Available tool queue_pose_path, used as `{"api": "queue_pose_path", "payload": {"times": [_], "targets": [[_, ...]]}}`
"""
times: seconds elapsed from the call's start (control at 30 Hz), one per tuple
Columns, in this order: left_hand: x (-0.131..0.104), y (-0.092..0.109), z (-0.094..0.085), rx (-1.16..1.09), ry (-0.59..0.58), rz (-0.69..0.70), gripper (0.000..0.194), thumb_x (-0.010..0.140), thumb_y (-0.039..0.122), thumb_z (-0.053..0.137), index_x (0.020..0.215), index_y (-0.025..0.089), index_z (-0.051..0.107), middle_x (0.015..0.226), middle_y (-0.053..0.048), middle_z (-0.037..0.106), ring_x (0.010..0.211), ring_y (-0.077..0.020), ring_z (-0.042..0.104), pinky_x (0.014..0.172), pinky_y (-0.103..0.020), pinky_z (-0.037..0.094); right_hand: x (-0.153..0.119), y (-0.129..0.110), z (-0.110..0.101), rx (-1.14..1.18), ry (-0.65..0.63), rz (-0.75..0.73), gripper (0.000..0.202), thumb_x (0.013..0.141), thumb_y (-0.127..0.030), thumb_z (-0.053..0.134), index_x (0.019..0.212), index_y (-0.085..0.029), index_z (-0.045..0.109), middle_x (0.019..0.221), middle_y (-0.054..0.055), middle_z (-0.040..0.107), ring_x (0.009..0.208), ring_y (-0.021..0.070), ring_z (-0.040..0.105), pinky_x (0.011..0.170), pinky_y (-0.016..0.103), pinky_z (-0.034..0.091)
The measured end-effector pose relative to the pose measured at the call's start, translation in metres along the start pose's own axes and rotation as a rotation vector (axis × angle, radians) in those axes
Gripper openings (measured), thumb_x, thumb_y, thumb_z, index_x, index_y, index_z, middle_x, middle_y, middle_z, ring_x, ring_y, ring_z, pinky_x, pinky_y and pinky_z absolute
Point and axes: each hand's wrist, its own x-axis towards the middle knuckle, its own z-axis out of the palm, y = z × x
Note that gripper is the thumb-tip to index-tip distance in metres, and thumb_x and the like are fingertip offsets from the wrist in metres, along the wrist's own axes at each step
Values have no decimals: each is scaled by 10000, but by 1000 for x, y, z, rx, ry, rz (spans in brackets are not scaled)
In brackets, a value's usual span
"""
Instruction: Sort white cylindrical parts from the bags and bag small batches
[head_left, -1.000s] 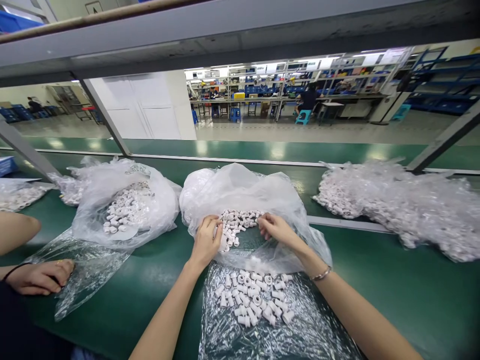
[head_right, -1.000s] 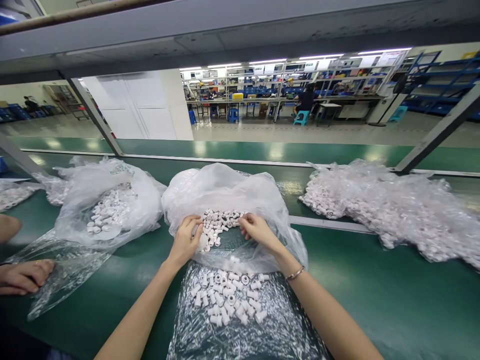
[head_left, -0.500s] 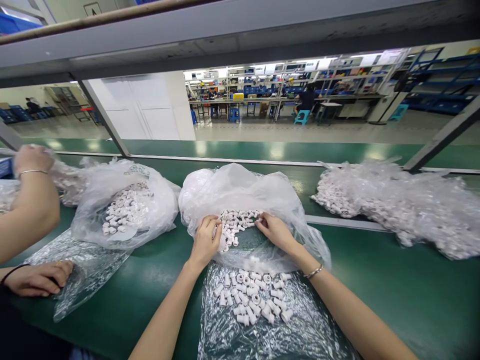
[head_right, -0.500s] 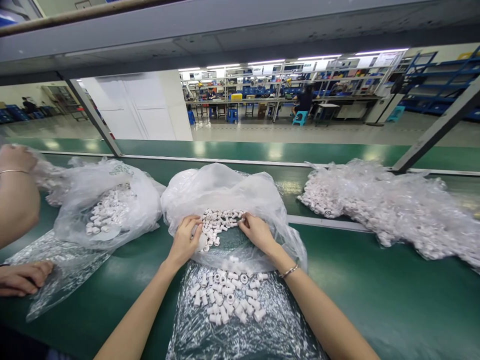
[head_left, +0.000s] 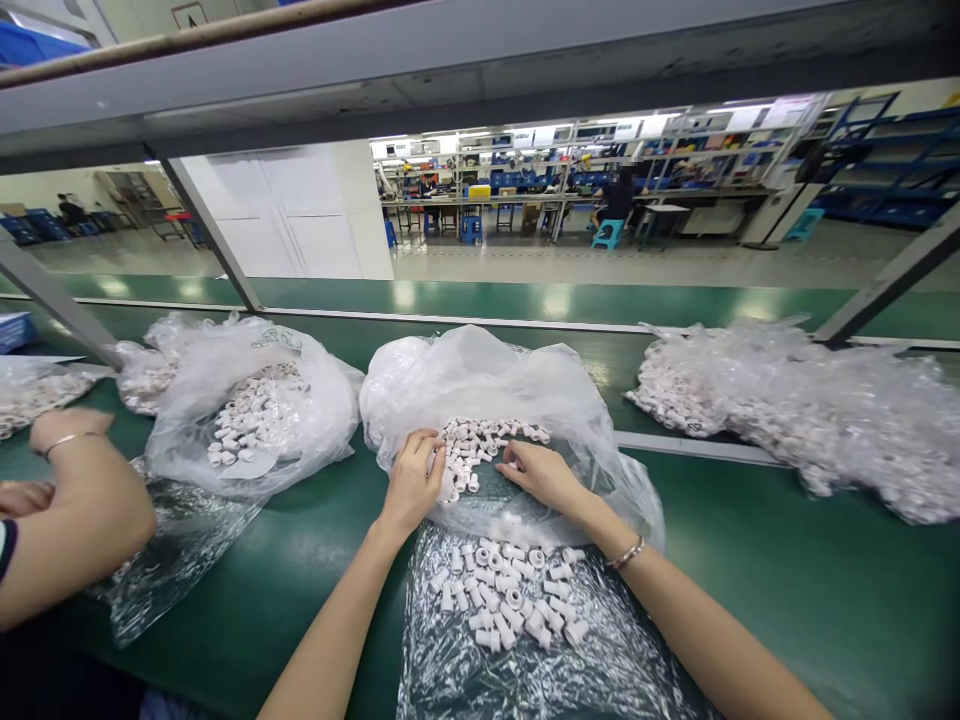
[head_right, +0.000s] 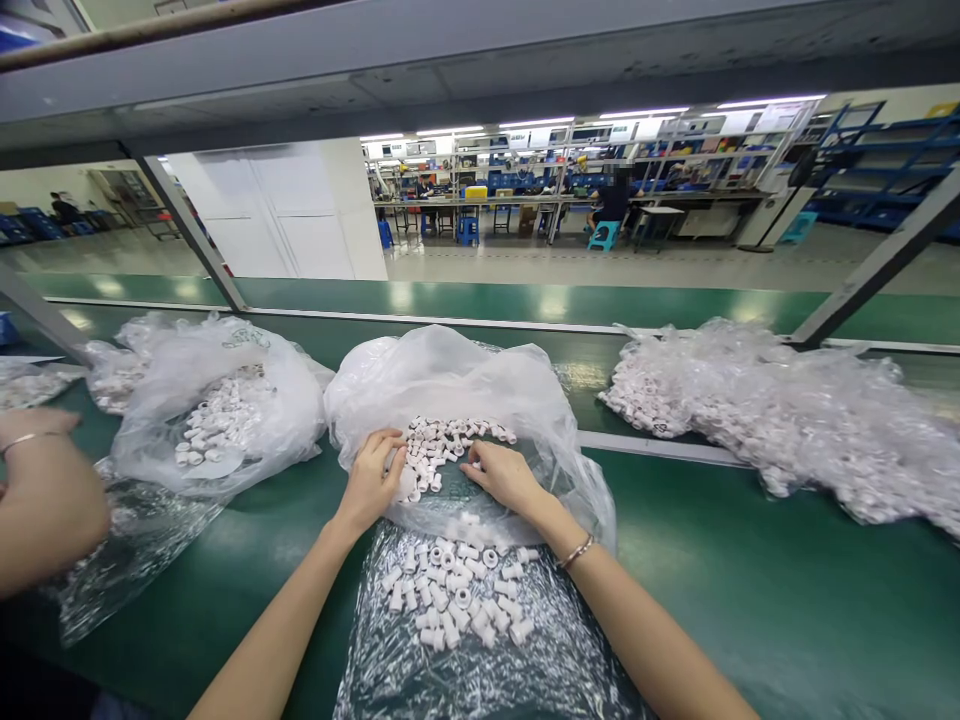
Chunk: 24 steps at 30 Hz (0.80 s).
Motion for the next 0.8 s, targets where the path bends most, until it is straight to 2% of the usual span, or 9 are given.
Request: {"api": "queue_pose_path", "payload": {"times": [0.1, 0.23, 0.4, 0.53, 0.67, 0.8], "targets": [[0, 0, 0, -1, 2, 1, 162, 984, 224, 442, 1042, 189, 589, 1181, -83, 570, 1154, -213, 514, 1020, -387, 405, 3, 2, -4, 3, 34, 44, 509, 919, -598, 344, 823, -146, 556, 766, 4, 606, 690, 37, 486, 652, 145, 276], [1, -1, 0, -2, 1, -2, 156, 987, 227, 440, 1033, 190, 584, 1172, -76, 572, 1146, -204, 519, 1011, -376, 412, 0, 3, -4, -63, 14, 41, 475, 896, -610, 411, 851, -156, 543, 784, -5, 607, 632, 31, 441, 610, 164, 211], [2, -1, -1, 3, 8, -12, 155, 987, 227, 440, 1040, 190, 581, 1181, -76, 569, 1153, -203, 516, 1016, -378, 408, -14, -8, 11, -362, -48, -94, 477, 929, -602, 333, 949, -170, 534, 898, 11, 623, 606, 35, 431, 590, 207, 107], [2, 0, -2, 0, 6, -10, 156, 987, 223, 437, 1040, 191, 580, 1175, -76, 569, 1153, -203, 516, 1015, -375, 410, -20, -17, 20, -495, -117, -207, 526, 938, -611, 277, 967, -169, 562, 892, 33, 625, 598, 43, 456, 587, 225, 77], [2, 0, -3, 4, 11, -12, 154, 987, 225, 437, 1038, 193, 579, 1173, -72, 570, 1152, -203, 515, 1022, -378, 404, -24, -28, 18, -519, -180, -232, 584, 937, -622, 248, 907, -158, 601, 849, 48, 632, 582, 40, 448, 597, 225, 77], [2, 0, -3, 6, 13, -7, 155, 985, 223, 441, 1041, 195, 582, 1173, -74, 573, 1156, -207, 514, 1022, -380, 404, -29, -35, 8, -433, -280, -193, 540, 913, -625, 356, 884, -152, 614, 849, 40, 649, 586, 31, 428, 601, 214, 101]]}}
